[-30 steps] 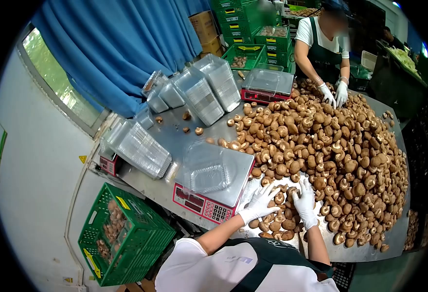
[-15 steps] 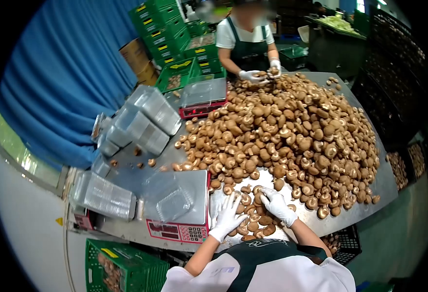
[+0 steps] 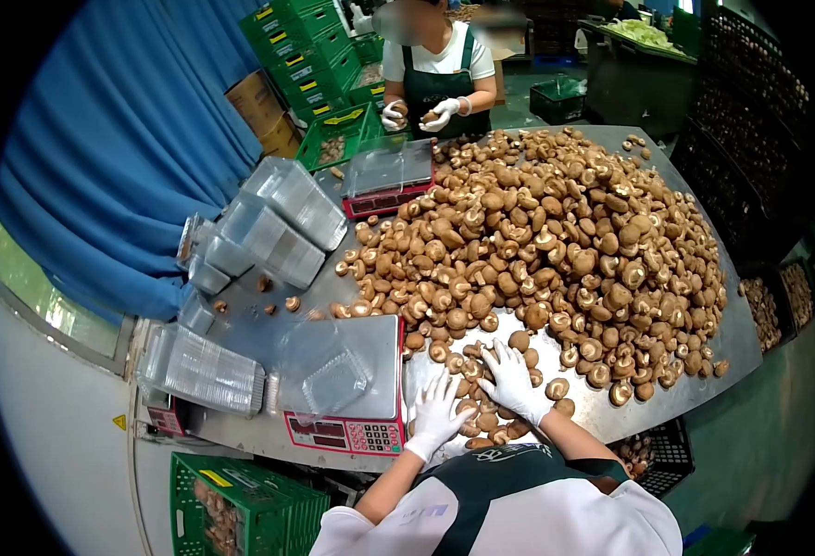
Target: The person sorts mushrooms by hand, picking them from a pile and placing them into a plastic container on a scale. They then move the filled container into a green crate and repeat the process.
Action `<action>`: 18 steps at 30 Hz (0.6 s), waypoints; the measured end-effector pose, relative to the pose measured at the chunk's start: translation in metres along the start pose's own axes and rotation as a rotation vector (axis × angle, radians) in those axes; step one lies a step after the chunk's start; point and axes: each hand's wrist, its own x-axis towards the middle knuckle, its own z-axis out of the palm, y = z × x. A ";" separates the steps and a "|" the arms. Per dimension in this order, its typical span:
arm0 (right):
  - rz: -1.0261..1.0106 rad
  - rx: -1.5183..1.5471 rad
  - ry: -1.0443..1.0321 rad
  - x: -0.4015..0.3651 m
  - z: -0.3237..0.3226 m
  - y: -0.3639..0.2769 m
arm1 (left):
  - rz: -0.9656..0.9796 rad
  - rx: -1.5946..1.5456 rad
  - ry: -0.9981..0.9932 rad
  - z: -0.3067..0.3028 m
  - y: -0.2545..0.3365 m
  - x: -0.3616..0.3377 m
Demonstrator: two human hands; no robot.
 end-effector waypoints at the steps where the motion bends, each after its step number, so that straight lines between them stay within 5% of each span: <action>1: 0.008 0.024 -0.031 0.002 -0.004 -0.002 | 0.014 -0.017 0.005 -0.001 0.004 0.008; 18: 0.035 0.055 0.077 -0.005 0.003 0.012 | 0.079 -0.006 0.130 0.020 -0.006 0.028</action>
